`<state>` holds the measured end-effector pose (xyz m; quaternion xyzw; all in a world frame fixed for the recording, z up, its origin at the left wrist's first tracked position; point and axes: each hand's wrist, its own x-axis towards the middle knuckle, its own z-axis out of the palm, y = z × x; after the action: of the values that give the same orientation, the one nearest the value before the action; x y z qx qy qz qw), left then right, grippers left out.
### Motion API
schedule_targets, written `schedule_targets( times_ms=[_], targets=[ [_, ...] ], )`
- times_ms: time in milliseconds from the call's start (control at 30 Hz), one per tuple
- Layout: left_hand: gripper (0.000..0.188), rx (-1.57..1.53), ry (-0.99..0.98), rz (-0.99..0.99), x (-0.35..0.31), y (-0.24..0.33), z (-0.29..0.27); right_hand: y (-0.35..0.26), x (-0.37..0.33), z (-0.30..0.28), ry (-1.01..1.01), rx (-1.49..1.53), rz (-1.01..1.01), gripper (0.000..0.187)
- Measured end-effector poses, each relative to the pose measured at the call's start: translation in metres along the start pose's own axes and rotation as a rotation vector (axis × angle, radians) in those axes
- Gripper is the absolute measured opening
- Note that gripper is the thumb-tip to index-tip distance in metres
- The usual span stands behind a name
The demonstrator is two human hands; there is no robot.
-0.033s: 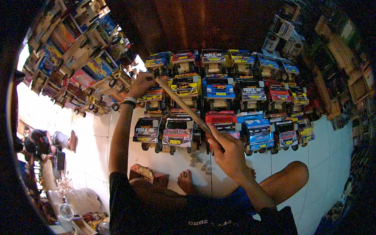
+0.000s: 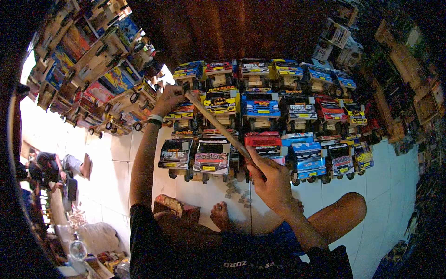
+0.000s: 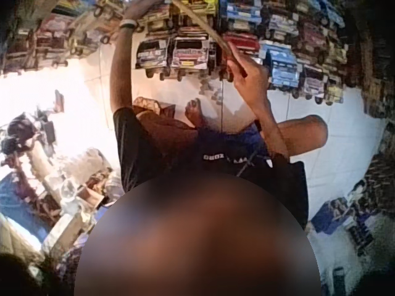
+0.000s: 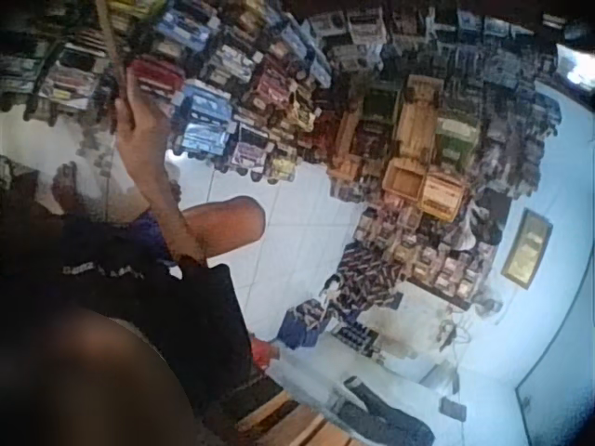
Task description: The person sits on the floor and assembles small wooden toy trucks. They pick up small wooden blocks and use a hammer to tap them into place on the trucks, which are arranged on a rack. The person works on multiple trucks in sequence.
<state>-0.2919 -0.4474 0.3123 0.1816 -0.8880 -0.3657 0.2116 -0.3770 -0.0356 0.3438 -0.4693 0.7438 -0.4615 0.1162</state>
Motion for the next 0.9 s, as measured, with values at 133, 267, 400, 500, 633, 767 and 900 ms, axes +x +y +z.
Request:
schedule_targets(
  times_ms=[133,267,400,500,633,767,900],
  targets=[
    [0.014,-0.087,-0.068,0.000,-0.001,0.000,-0.003,0.003,0.004,0.008,-0.034,-0.082,0.019,0.056],
    [0.014,-0.006,-0.069,-0.100,-0.001,-0.004,-0.005,0.007,0.008,0.018,-0.053,-0.142,-0.011,0.057],
    [0.021,-0.106,-0.141,-0.040,0.006,-0.016,-0.003,0.012,0.012,0.026,-0.078,-0.156,-0.032,0.057],
    [0.016,-0.175,-0.135,-0.040,0.008,-0.024,0.001,0.014,0.015,0.029,-0.115,-0.174,-0.009,0.058],
    [0.014,-0.222,-0.130,-0.074,0.006,-0.023,0.001,0.012,0.018,0.032,-0.111,-0.222,-0.015,0.055],
    [0.014,-0.213,-0.138,0.033,0.004,-0.025,-0.001,0.009,0.020,0.032,-0.143,-0.252,-0.003,0.056],
    [0.021,-0.226,-0.148,0.017,0.008,-0.040,0.002,0.011,0.019,0.033,-0.116,-0.238,-0.033,0.057]
  ],
)
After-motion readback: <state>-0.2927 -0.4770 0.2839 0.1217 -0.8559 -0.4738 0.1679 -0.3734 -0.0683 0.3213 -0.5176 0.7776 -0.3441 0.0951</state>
